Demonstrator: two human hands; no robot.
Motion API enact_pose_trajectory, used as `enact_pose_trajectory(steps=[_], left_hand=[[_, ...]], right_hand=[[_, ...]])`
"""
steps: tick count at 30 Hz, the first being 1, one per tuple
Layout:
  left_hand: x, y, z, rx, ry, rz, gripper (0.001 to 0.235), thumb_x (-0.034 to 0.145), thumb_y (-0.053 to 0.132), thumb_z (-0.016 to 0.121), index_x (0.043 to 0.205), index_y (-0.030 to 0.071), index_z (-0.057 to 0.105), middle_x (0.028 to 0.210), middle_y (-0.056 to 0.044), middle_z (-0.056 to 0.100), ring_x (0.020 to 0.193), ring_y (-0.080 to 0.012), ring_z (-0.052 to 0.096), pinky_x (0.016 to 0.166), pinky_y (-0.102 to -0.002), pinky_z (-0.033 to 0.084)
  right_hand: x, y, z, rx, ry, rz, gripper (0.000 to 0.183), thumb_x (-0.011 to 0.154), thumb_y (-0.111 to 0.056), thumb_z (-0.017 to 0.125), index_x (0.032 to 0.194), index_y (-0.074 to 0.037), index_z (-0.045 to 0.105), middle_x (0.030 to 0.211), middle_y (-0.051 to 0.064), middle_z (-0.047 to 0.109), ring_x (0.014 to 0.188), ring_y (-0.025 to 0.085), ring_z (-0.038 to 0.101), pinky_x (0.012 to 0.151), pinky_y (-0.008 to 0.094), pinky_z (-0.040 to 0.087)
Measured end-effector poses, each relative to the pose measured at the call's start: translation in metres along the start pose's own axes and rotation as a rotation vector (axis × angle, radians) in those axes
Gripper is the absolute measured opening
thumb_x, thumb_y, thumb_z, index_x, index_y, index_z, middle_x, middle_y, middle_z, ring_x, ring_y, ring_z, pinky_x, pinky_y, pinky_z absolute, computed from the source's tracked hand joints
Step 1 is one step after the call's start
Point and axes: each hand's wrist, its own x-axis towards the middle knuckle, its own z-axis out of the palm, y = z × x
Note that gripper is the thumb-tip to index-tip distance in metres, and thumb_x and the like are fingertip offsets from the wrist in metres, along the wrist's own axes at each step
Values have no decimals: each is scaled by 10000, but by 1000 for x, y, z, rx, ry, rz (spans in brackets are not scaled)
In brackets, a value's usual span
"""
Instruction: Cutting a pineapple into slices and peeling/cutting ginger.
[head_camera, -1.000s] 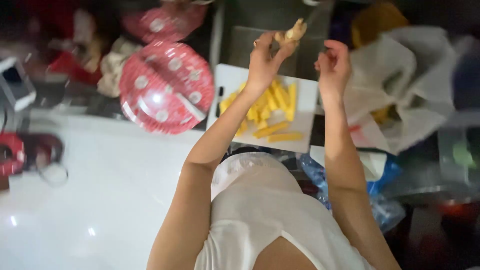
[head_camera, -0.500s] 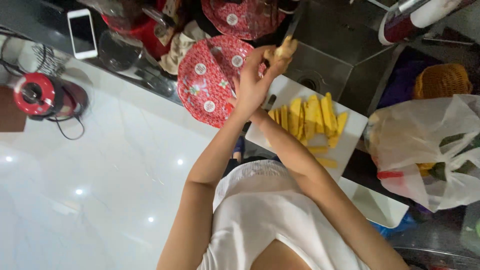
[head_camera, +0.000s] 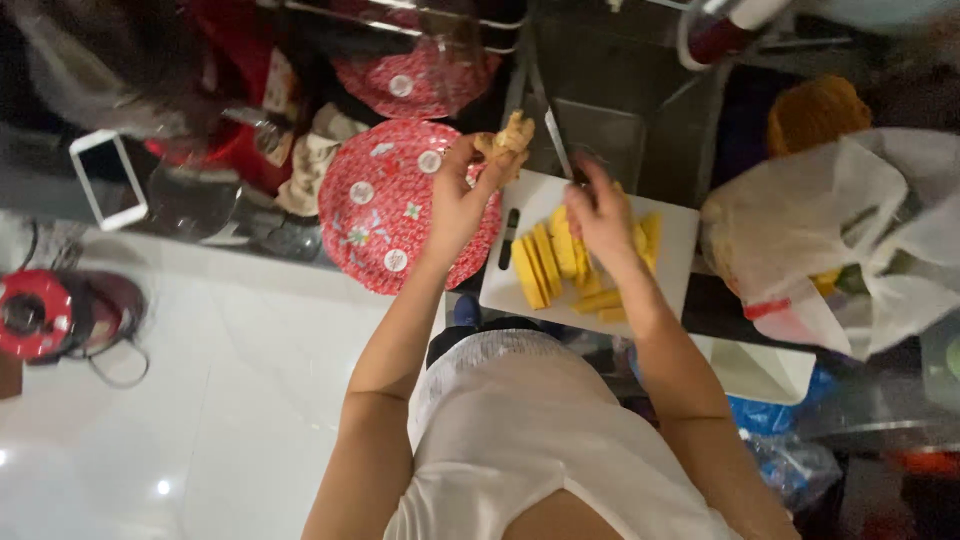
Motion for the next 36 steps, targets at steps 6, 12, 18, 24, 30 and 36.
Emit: enact_pose_trajectory(steps=[6, 12, 18, 24, 30, 36], left_hand=[[22, 10, 20, 66, -194, -118, 248, 1025, 147, 670, 1195, -26, 617, 1061, -110, 747, 966, -159, 738, 853, -296, 584], [26, -10, 26, 196, -277, -68, 274, 984, 116, 670, 1213, -16, 602, 1029, -157, 734, 924, -195, 762, 767, -312, 593], [29, -12, 23, 217, -292, -67, 265, 942, 69, 658, 1188, -9, 600, 987, -144, 706, 839, -223, 715, 714, -342, 574], [31, -14, 20, 207, -372, -22, 275, 1002, 130, 682, 1208, 3, 551, 966, -136, 674, 846, -215, 683, 730, -355, 542], [37, -6, 18, 278, -441, 59, 335, 986, 128, 667, 1266, -11, 547, 1021, -174, 583, 869, -286, 605, 741, -393, 496], [37, -20, 26, 337, -416, 109, 277, 970, 130, 705, 1169, 12, 553, 1128, -177, 578, 1006, -343, 606, 807, -397, 531]], right_hand=[[-28, -103, -1, -42, 14, -79, 783, 1000, -113, 646, 1694, -179, 289, 800, 9, 623, 643, 81, 542, 581, 265, 475], [-30, -144, 16, -331, 9, -49, 1008, 884, -158, 793, 1658, -204, 150, 768, 30, 709, 597, 99, 630, 583, 294, 518], [-25, -126, 19, -198, -1, -15, 982, 882, -136, 780, 1661, -207, 187, 749, 29, 692, 598, 95, 629, 553, 277, 515], [-29, -124, 23, -91, -21, 35, 900, 922, -88, 708, 1654, -204, 197, 683, 33, 627, 547, 91, 573, 488, 257, 443], [-30, -90, 23, -51, -7, -27, 829, 960, -61, 678, 1623, -172, 193, 672, 24, 576, 528, 91, 518, 480, 256, 406], [-20, -75, 25, 57, 62, -129, 695, 995, -51, 630, 1563, -142, 240, 663, 19, 544, 521, 95, 492, 472, 261, 389]])
